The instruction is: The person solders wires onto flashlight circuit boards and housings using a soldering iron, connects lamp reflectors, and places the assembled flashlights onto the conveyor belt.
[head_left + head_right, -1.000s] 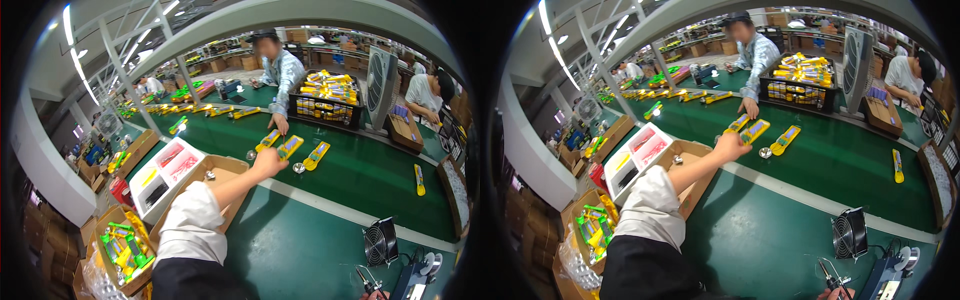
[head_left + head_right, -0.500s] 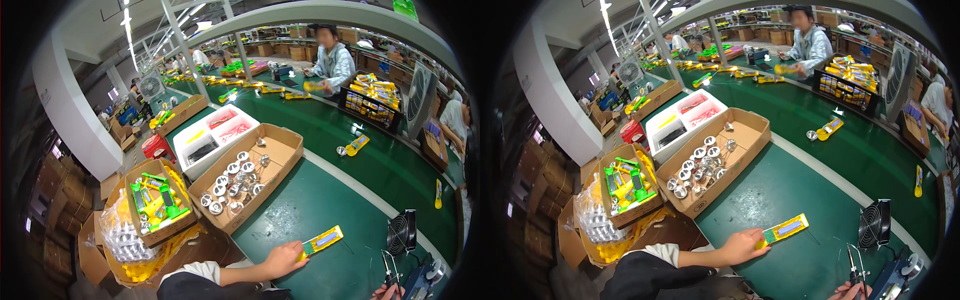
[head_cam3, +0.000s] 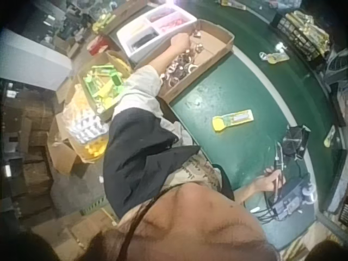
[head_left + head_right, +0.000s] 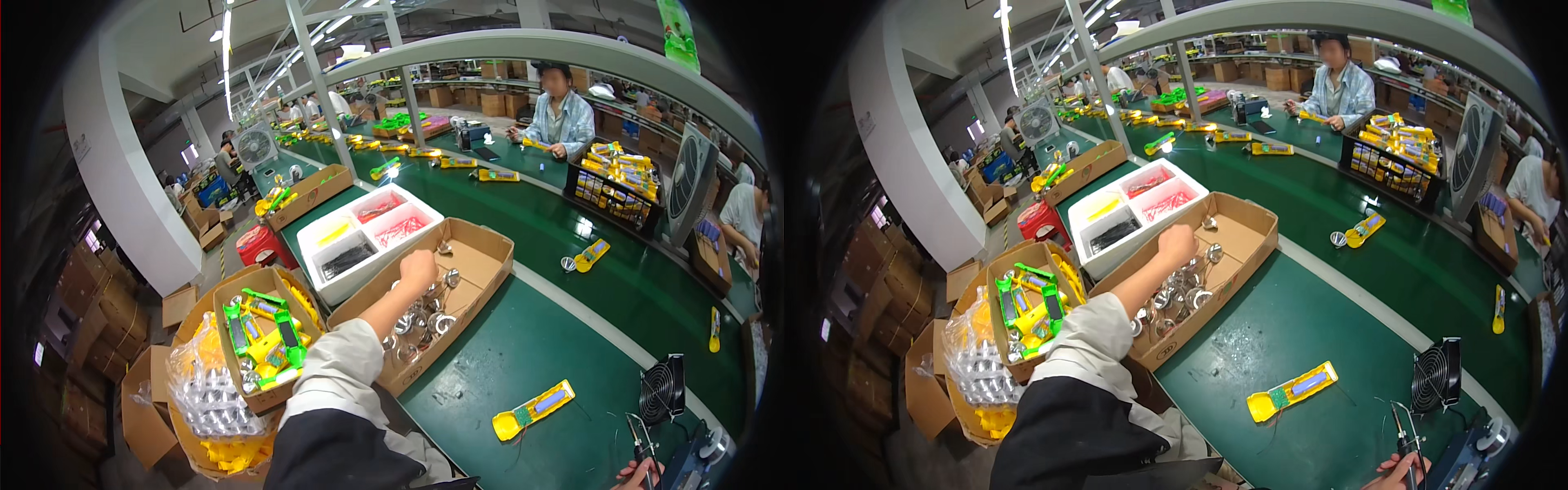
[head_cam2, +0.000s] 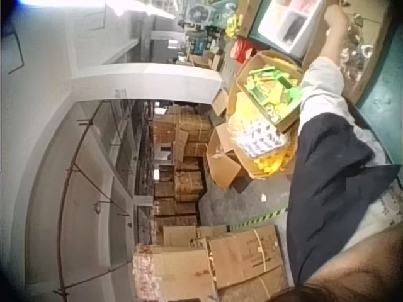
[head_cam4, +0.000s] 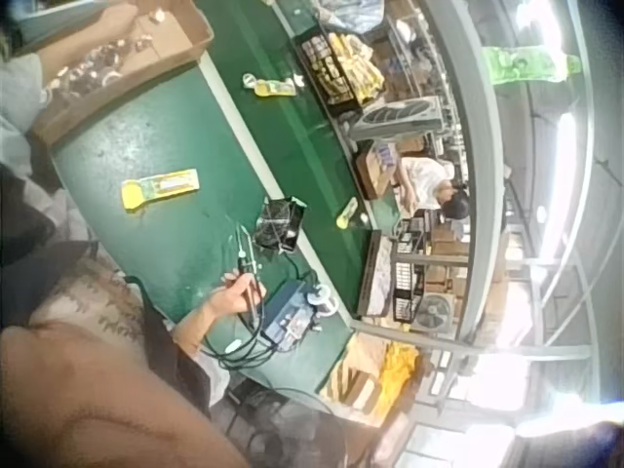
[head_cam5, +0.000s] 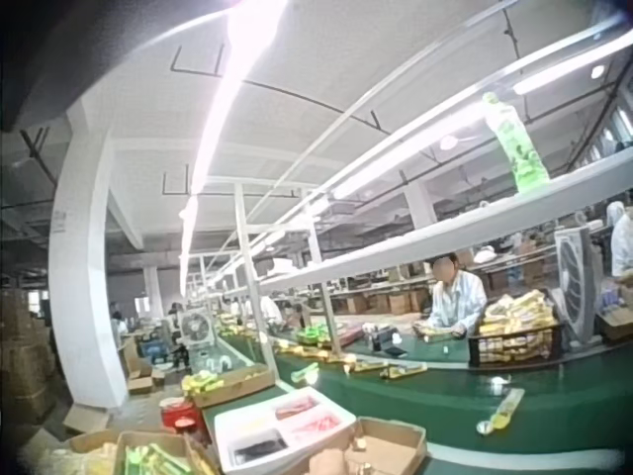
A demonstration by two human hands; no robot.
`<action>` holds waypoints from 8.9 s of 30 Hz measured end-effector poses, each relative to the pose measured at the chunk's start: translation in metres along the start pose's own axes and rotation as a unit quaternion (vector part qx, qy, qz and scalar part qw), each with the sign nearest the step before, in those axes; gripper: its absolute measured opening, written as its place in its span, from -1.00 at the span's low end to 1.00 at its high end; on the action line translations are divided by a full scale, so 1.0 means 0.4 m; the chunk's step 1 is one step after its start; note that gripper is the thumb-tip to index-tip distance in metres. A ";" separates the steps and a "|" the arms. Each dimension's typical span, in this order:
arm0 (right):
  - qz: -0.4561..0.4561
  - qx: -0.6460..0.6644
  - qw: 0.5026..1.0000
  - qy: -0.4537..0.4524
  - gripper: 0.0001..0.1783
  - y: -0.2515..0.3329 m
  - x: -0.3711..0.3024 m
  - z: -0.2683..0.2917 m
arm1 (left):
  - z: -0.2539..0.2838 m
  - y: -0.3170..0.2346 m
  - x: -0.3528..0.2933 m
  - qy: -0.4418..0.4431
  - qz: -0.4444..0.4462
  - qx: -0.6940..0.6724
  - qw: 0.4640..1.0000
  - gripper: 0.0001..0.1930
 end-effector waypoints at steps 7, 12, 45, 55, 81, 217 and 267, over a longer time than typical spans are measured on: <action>0.011 -0.022 1.000 0.018 -0.80 -0.023 -0.002 0.004 | -0.099 -0.019 0.029 0.053 0.066 0.001 0.996 -0.85; -0.014 -0.027 1.000 0.006 -0.81 -0.027 -0.003 0.000 | -0.095 -0.014 0.031 0.061 0.063 -0.019 0.996 -0.86; -0.053 -0.199 0.978 -0.031 -0.83 -0.111 0.001 0.046 | 0.094 -0.234 -0.651 -0.004 -0.160 -0.400 0.902 -0.93; -0.103 0.041 0.991 -0.075 -0.86 -0.036 -0.144 -0.017 | 0.076 -0.246 -0.665 -0.011 -0.117 -0.479 0.870 -0.92; -0.221 -0.077 0.969 0.076 -0.74 -0.098 -0.306 -0.197 | 0.056 -0.335 -0.659 0.025 -0.157 -0.492 0.856 -0.83; -0.253 -0.040 0.965 0.060 -0.72 -0.093 -0.291 -0.178 | 0.060 -0.334 -0.690 0.028 -0.158 -0.478 0.864 -0.85; -0.071 -0.026 0.993 0.086 -0.85 -0.084 -0.028 -0.028 | 0.124 -0.512 -0.598 0.221 -0.346 -0.192 0.891 -0.55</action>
Point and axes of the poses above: each hand's wrist, its own x-axis towards the middle knuckle, its own z-axis out of the back of the hand, y = z × x, the point moved 7 cm from there along x, towards the middle knuckle, and after that the axes turned 14 degrees about x, right-handed, at the moved point
